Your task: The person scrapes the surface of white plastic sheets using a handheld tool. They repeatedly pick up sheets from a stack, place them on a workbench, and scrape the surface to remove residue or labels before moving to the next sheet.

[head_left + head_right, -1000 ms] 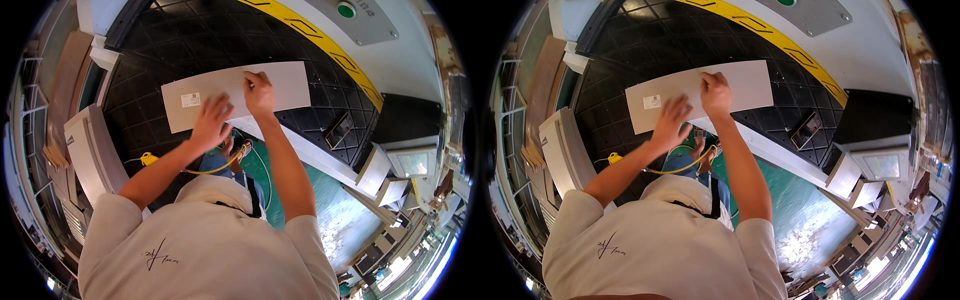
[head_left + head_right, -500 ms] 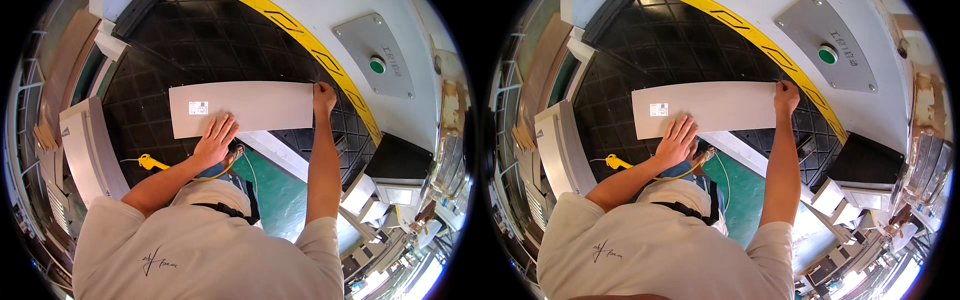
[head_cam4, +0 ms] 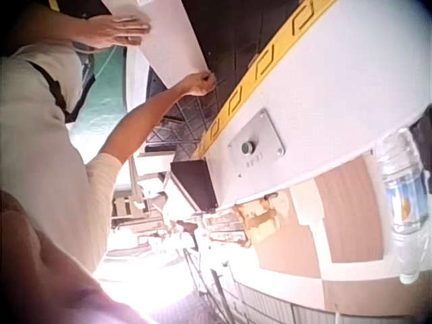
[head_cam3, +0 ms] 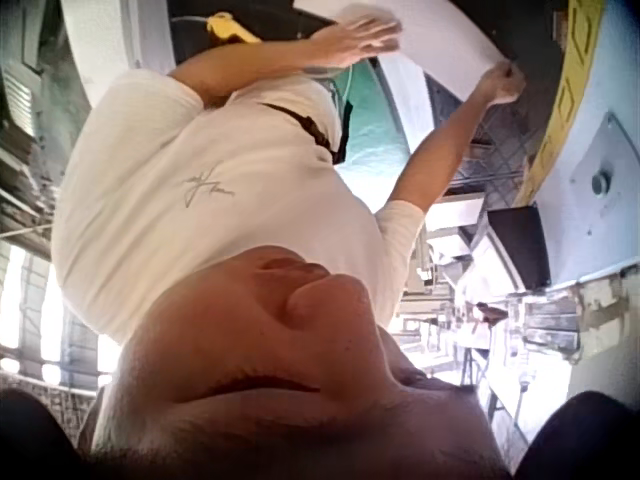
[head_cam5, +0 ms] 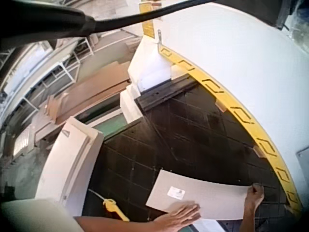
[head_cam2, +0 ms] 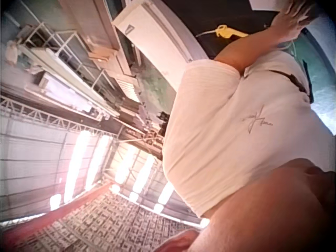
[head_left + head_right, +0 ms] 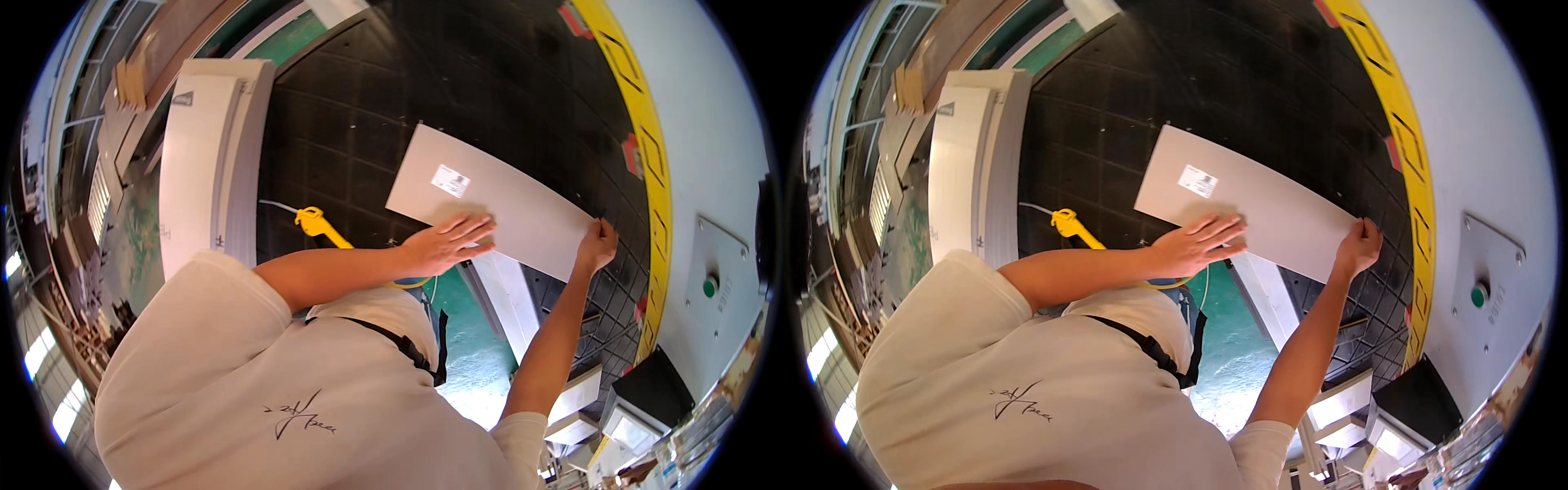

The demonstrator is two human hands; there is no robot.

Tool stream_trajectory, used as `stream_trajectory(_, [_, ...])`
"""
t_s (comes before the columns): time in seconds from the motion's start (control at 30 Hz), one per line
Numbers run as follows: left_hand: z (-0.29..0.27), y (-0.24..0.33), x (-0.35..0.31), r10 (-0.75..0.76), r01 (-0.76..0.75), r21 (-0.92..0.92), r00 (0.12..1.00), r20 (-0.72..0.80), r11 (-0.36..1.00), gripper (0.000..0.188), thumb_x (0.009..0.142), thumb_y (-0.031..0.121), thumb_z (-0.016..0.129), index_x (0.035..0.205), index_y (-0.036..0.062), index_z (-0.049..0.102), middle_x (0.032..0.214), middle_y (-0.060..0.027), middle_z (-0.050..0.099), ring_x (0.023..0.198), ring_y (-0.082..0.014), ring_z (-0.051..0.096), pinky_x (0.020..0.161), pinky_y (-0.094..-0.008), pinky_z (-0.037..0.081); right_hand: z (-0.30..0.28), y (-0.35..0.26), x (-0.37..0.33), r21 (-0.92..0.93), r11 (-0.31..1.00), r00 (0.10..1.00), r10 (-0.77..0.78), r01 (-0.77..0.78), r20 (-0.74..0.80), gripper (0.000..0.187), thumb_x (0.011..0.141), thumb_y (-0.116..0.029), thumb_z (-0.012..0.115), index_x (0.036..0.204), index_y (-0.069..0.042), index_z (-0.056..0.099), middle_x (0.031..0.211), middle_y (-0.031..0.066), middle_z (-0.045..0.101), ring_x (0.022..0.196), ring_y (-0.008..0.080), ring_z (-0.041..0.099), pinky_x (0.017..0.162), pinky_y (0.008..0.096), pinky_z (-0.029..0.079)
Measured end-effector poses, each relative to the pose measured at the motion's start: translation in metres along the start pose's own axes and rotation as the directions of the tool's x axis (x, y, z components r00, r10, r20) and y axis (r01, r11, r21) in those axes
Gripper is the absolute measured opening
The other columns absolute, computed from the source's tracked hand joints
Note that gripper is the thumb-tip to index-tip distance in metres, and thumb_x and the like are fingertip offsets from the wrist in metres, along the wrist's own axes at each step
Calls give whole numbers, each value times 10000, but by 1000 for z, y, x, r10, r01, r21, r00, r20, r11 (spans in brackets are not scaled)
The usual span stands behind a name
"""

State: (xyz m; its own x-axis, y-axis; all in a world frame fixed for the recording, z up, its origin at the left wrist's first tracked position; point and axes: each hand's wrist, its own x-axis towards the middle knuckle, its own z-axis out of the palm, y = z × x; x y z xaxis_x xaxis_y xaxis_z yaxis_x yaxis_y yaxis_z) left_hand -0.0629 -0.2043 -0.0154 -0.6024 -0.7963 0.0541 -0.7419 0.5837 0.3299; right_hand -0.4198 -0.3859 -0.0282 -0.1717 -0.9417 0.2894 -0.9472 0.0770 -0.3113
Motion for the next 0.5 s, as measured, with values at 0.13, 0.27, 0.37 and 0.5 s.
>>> stream_trajectory(0.13, [10,-6,-7,-23,27,82,998,-54,996,686,945,279,592,1601,188,412,1718,-131,276,1597,-310,222,1299,-512,126,25,-149,-42,239,970,993,-65,41,95,154,958,-83,688,1045,14,770,950,174,671,858,319,671,763,418,537])
stream_trajectory(0.27, [18,-5,-5,24,-33,103,996,87,994,718,958,334,555,1622,136,367,1718,-160,271,1596,-330,230,1288,-509,173,57,-289,-95,323,943,952,-170,82,255,161,919,-51,654,1024,-79,773,954,119,637,900,303,663,756,434,542])
stream_trajectory(0.37, [19,-3,-2,44,-50,-116,997,-56,992,791,974,450,470,1658,104,274,1738,-193,193,1601,-363,209,1291,-522,172,66,-394,-111,371,906,886,-332,204,325,134,905,-140,708,984,-59,780,903,142,658,886,350,672,776,452,541])
stream_trajectory(0.5, [11,-9,-6,19,-25,-158,999,-38,987,772,990,436,453,1655,88,272,1735,-194,206,1601,-369,205,1287,-536,201,66,-397,-114,448,879,888,-329,164,322,124,902,-139,706,949,-46,773,913,157,668,865,368,665,765,469,540])
